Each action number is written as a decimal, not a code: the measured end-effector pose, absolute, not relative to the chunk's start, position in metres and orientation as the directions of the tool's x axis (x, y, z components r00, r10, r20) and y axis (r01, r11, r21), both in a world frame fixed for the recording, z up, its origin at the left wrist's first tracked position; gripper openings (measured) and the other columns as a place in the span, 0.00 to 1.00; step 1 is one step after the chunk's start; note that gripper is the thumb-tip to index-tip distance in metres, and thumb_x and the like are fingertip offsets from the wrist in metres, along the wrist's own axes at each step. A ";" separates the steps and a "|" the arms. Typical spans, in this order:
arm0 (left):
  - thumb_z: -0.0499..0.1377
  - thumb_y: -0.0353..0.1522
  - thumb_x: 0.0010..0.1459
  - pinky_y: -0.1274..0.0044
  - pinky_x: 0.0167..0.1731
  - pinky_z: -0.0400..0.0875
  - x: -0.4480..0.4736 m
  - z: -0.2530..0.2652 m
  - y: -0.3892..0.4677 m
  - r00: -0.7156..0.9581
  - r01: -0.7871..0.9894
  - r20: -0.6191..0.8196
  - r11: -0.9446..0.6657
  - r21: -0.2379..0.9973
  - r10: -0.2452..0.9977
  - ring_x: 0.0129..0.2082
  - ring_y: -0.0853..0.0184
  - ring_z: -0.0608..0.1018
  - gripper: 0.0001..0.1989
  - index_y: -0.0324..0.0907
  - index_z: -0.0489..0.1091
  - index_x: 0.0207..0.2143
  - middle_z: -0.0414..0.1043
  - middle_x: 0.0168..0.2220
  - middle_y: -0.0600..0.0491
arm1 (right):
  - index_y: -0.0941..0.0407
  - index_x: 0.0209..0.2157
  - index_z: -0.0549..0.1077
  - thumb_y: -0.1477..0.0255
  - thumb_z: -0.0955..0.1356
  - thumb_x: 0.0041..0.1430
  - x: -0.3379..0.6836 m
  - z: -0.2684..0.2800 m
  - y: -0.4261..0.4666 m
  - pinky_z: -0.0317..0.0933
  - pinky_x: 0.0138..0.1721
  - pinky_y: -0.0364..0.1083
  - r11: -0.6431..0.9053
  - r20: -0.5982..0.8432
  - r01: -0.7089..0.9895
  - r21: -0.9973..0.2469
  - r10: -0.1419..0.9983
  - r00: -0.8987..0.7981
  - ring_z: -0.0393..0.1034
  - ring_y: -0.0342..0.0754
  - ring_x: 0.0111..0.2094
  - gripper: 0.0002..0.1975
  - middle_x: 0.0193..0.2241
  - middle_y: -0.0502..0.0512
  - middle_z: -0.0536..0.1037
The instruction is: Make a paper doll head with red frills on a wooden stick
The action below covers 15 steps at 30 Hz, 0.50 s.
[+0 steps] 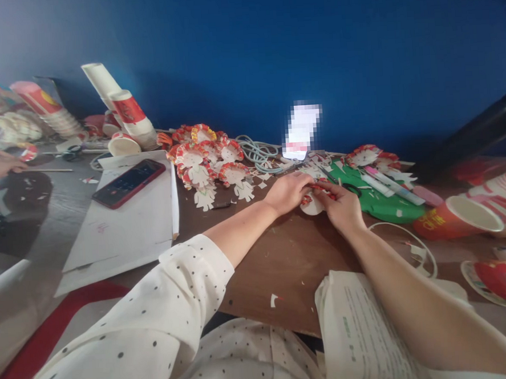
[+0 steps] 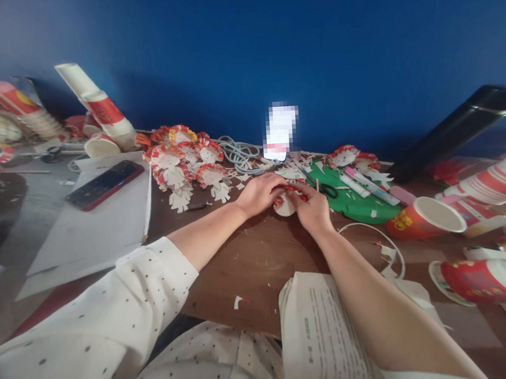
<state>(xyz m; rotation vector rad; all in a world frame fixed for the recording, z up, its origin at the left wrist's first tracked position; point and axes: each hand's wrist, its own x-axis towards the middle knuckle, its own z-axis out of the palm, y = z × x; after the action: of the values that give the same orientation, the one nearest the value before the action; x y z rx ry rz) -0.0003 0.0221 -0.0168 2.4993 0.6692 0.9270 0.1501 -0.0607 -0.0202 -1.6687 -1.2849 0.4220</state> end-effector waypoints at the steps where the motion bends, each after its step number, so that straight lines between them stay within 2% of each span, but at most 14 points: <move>1: 0.54 0.29 0.64 0.71 0.46 0.73 0.000 -0.017 0.022 0.667 0.293 0.499 -0.811 0.507 0.553 0.43 0.64 0.77 0.08 0.41 0.72 0.41 0.75 0.42 0.49 | 0.57 0.44 0.81 0.60 0.70 0.53 0.150 -0.020 -0.061 0.66 0.46 0.53 0.009 0.266 0.552 -0.834 0.883 0.387 0.76 0.56 0.43 0.20 0.41 0.58 0.82; 8: 0.53 0.26 0.63 0.72 0.46 0.73 0.001 -0.019 0.023 0.668 0.288 0.500 -0.811 0.509 0.551 0.44 0.65 0.77 0.09 0.41 0.73 0.41 0.76 0.42 0.49 | 0.58 0.43 0.81 0.58 0.71 0.52 0.150 -0.022 -0.061 0.67 0.46 0.53 0.024 0.265 0.536 -0.844 0.887 0.378 0.76 0.57 0.43 0.22 0.39 0.58 0.83; 15: 0.55 0.29 0.63 0.73 0.45 0.72 0.001 -0.021 0.024 0.653 0.269 0.533 -0.822 0.501 0.538 0.43 0.65 0.77 0.08 0.42 0.74 0.39 0.76 0.41 0.50 | 0.58 0.41 0.82 0.58 0.70 0.51 0.152 -0.022 -0.060 0.67 0.45 0.52 -0.007 0.254 0.549 -0.836 0.881 0.399 0.76 0.57 0.42 0.21 0.38 0.59 0.83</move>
<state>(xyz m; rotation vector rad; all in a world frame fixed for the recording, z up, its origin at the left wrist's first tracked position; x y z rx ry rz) 0.0009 0.0236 -0.0212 2.4926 0.6373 0.9808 0.1517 -0.0599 -0.0219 -1.6812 -1.2703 0.4273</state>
